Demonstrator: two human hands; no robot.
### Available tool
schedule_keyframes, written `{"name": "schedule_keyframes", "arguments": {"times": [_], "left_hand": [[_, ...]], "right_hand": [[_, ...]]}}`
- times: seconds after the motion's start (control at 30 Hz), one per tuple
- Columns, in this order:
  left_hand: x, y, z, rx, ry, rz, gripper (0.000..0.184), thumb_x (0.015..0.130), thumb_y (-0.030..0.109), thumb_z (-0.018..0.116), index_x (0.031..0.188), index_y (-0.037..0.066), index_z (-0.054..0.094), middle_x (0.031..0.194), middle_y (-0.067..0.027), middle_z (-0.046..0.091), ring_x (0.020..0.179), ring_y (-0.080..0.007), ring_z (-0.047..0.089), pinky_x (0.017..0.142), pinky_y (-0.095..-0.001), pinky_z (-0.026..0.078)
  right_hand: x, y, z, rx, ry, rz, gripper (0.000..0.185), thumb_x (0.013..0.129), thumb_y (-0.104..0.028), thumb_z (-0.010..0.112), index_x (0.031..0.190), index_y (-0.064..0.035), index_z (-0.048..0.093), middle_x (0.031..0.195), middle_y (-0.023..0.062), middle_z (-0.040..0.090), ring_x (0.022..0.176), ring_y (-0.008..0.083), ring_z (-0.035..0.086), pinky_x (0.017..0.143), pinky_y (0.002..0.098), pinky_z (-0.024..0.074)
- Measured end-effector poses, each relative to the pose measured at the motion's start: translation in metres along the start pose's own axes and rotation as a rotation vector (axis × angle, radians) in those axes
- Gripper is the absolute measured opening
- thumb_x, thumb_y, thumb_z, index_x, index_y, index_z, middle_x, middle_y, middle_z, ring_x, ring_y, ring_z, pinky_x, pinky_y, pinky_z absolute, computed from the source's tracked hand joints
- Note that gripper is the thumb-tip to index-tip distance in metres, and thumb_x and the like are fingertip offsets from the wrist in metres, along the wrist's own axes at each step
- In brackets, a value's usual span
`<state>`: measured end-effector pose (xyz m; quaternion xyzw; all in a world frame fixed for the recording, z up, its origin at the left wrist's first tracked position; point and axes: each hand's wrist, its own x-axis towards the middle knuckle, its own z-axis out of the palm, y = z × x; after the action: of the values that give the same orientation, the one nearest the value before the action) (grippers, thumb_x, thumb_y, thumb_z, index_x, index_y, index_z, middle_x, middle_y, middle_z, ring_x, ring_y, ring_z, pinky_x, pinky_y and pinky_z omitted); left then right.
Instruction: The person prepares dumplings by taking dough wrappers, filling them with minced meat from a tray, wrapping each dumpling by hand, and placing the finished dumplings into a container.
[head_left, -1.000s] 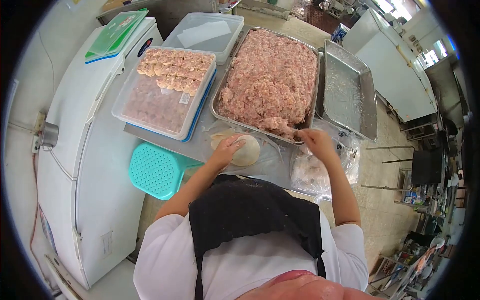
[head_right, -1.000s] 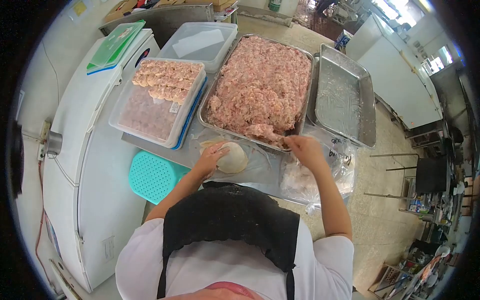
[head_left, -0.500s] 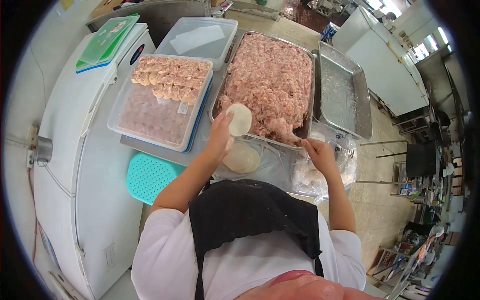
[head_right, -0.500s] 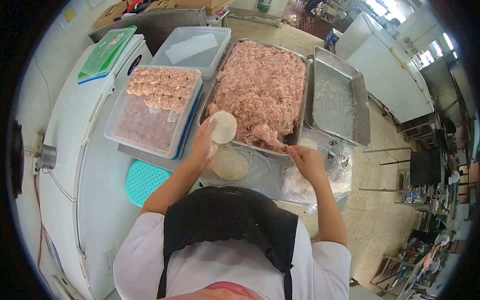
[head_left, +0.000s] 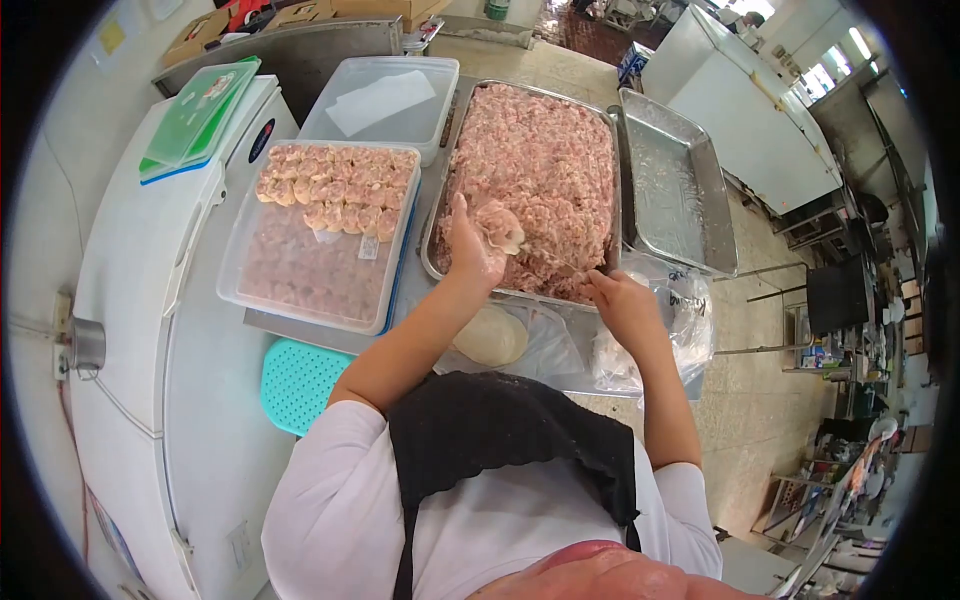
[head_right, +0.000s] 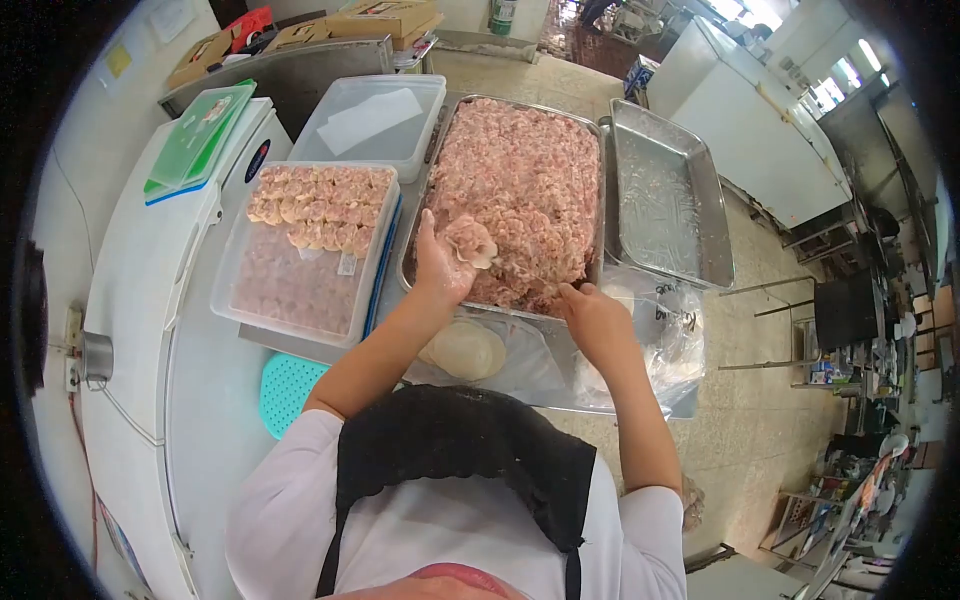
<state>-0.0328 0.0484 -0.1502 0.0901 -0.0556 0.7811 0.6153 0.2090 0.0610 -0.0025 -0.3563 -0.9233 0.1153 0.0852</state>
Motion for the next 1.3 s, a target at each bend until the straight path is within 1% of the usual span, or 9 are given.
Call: {"name": "schedule_keyframes", "arguments": {"times": [0.07,0.57,0.67,0.7,0.8,0.93,0.97,1.2,1.3], "left_hand": [[-0.009,-0.008,0.063,0.215,0.638,0.182,0.068,0.094,0.059,0.040,0.110,-0.004,0.057,0.091,-0.0146,0.061,0.086,-0.0268,0.058,0.091,-0.0487,0.046],[-0.020,-0.005,0.109,0.406,0.371,0.127,0.053,0.088,0.035,0.063,0.127,0.002,0.048,0.114,-0.0135,0.056,0.100,-0.0285,0.058,0.084,-0.0382,0.052],[-0.038,-0.007,0.144,0.880,0.210,-0.112,0.060,0.083,0.018,0.070,0.136,0.007,0.043,0.125,-0.0112,0.053,0.117,-0.0260,0.052,0.096,-0.0373,0.047],[-0.034,-0.001,0.118,1.502,0.060,0.126,0.076,0.077,0.012,0.075,0.143,0.011,0.036,0.132,-0.0105,0.050,0.125,-0.0239,0.048,0.103,-0.0390,0.041],[-0.035,-0.013,0.152,1.992,-0.162,0.292,0.078,0.074,0.014,0.077,0.141,0.010,0.038,0.140,-0.0115,0.044,0.131,-0.0255,0.040,0.105,-0.0363,0.037],[-0.032,-0.023,0.166,1.924,-0.125,-0.048,0.045,0.071,0.014,0.079,0.112,0.005,0.064,0.119,-0.0099,0.062,0.113,-0.0201,0.056,0.100,-0.0356,0.041],[-0.029,-0.026,0.160,1.690,-0.106,-0.145,0.031,0.071,0.015,0.078,0.099,0.006,0.067,0.096,-0.0046,0.066,0.093,-0.0164,0.061,0.086,-0.0311,0.047],[-0.029,-0.036,0.128,2.132,-0.165,-0.188,0.030,0.070,0.011,0.076,0.096,0.004,0.065,0.088,-0.0039,0.065,0.083,-0.0136,0.060,0.077,-0.0301,0.049],[-0.026,-0.039,0.086,1.875,0.314,-0.173,0.038,0.070,0.019,0.080,0.103,0.007,0.066,0.091,-0.0076,0.070,0.084,-0.0156,0.064,0.075,-0.0311,0.051]], "right_hand": [[-0.002,-0.012,-0.002,-0.048,-0.007,0.027,0.027,0.091,-0.022,0.059,0.111,-0.0048,0.063,0.091,0.0179,0.064,0.081,0.0360,0.064,0.067,0.0430,0.0517],[0.006,-0.004,-0.037,0.178,0.001,-0.160,0.031,0.094,-0.025,0.055,0.112,-0.0005,0.061,0.097,0.0212,0.065,0.088,0.0371,0.064,0.075,0.0435,0.0511],[0.002,0.025,-0.042,0.446,0.038,-0.111,0.036,0.096,-0.029,0.053,0.112,0.0017,0.063,0.099,0.0236,0.065,0.093,0.0377,0.064,0.081,0.0402,0.0495],[0.001,0.026,-0.047,0.487,-0.039,-0.078,0.037,0.097,-0.030,0.053,0.112,0.0019,0.062,0.100,0.0239,0.065,0.094,0.0376,0.064,0.082,0.0393,0.0489],[-0.002,0.035,-0.058,0.541,-0.158,-0.108,0.039,0.098,-0.029,0.053,0.116,0.0044,0.060,0.095,0.0225,0.067,0.082,0.0290,0.065,0.074,0.0359,0.0488],[-0.005,0.047,-0.056,0.558,-0.200,-0.217,0.039,0.096,-0.029,0.054,0.117,0.0034,0.060,0.095,0.0237,0.066,0.085,0.0323,0.065,0.076,0.0366,0.0487],[-0.004,0.048,-0.052,0.555,-0.235,-0.226,0.039,0.096,-0.030,0.054,0.118,0.0030,0.060,0.100,0.0238,0.065,0.091,0.0340,0.064,0.080,0.0375,0.0489],[0.025,0.106,0.006,0.483,-0.237,-0.385,0.034,0.093,-0.027,0.056,0.118,-0.0052,0.063,0.104,0.0201,0.066,0.092,0.0368,0.064,0.080,0.0402,0.0515],[0.025,0.104,-0.015,0.193,-0.075,-0.374,0.028,0.091,-0.022,0.056,0.115,-0.0087,0.062,0.094,0.0153,0.065,0.083,0.0345,0.065,0.070,0.0418,0.0522]]}}
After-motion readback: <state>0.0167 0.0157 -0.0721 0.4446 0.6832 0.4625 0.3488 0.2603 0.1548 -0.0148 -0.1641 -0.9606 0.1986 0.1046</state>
